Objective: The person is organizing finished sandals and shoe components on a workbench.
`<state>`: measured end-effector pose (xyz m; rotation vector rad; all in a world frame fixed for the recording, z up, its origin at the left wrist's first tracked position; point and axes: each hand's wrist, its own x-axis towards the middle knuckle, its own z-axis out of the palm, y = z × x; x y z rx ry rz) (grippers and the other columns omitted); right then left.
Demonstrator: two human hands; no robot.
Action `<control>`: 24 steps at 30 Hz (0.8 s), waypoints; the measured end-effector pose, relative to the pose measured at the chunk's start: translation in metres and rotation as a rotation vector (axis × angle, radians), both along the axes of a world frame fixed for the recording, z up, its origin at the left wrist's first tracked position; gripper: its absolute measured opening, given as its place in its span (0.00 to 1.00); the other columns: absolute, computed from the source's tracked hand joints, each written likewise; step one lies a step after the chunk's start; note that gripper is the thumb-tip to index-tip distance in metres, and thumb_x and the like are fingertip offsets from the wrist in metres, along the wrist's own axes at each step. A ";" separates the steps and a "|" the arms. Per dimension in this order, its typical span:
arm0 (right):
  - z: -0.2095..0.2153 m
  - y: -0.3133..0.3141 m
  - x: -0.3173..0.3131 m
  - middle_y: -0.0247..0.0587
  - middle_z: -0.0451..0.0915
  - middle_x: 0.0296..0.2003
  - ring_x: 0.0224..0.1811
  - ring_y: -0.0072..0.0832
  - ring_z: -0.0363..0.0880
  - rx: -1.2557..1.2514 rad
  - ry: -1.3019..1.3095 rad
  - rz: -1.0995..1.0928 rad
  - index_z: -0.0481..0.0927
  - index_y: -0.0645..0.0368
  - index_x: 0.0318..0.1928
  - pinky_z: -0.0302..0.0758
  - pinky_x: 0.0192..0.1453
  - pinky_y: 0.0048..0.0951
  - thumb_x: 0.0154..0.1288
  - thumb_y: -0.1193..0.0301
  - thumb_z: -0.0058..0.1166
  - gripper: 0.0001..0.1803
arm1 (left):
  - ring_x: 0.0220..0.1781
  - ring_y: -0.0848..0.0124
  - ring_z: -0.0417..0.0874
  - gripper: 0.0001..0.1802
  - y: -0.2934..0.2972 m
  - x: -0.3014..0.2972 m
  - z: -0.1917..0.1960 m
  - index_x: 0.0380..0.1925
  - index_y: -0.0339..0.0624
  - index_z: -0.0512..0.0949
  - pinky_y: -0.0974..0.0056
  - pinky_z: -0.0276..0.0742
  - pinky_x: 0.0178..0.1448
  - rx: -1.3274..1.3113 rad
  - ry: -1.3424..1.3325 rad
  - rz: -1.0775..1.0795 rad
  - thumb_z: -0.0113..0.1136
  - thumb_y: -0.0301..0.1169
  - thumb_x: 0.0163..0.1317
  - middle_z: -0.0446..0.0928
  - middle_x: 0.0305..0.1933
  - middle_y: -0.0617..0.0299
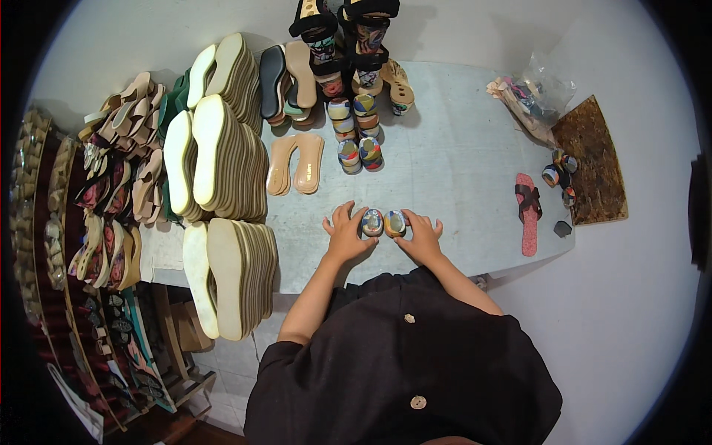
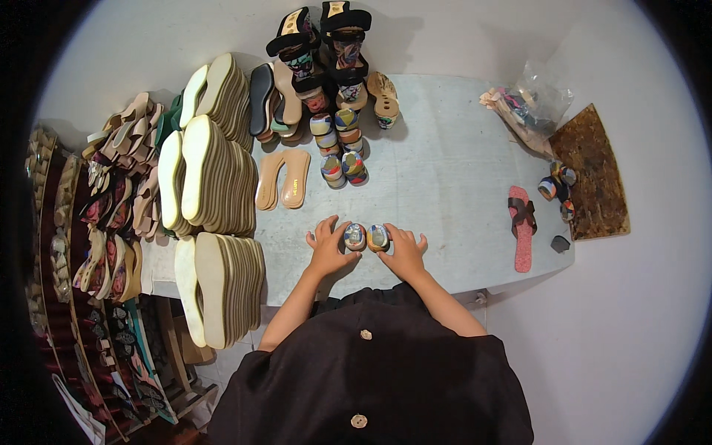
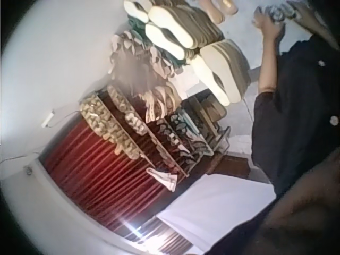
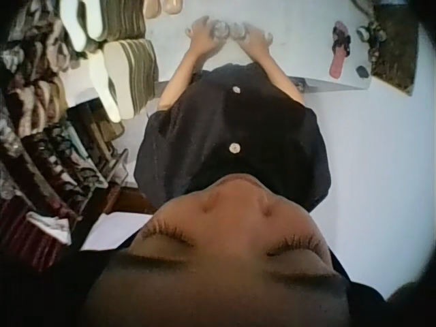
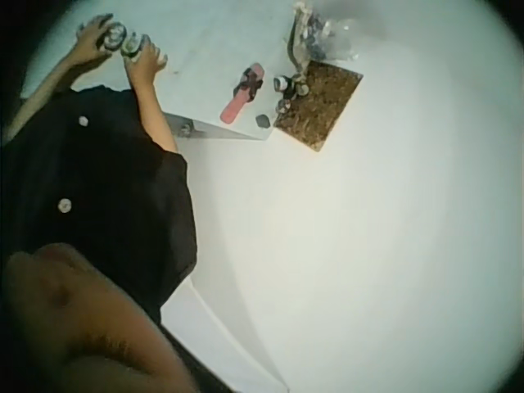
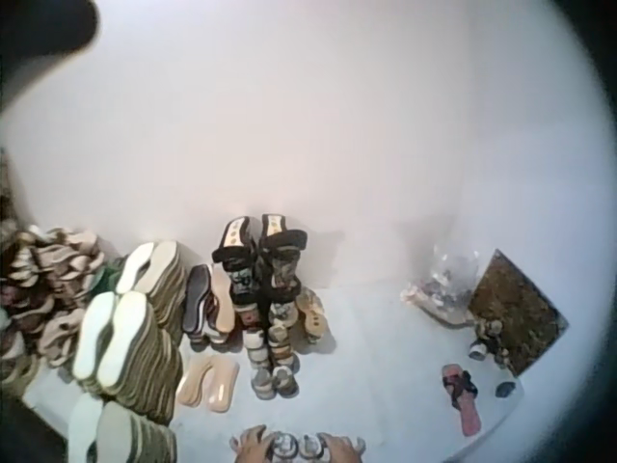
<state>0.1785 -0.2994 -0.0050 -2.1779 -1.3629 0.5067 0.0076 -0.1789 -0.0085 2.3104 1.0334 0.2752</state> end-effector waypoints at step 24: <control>0.028 0.069 0.009 0.39 0.73 0.51 0.56 0.35 0.67 0.218 -0.030 -0.163 0.68 0.54 0.58 0.43 0.61 0.61 0.50 0.56 0.60 0.34 | 0.60 0.61 0.65 0.39 0.043 0.007 0.019 0.62 0.42 0.64 0.37 0.39 0.61 0.183 -0.231 0.243 0.61 0.50 0.53 0.70 0.56 0.57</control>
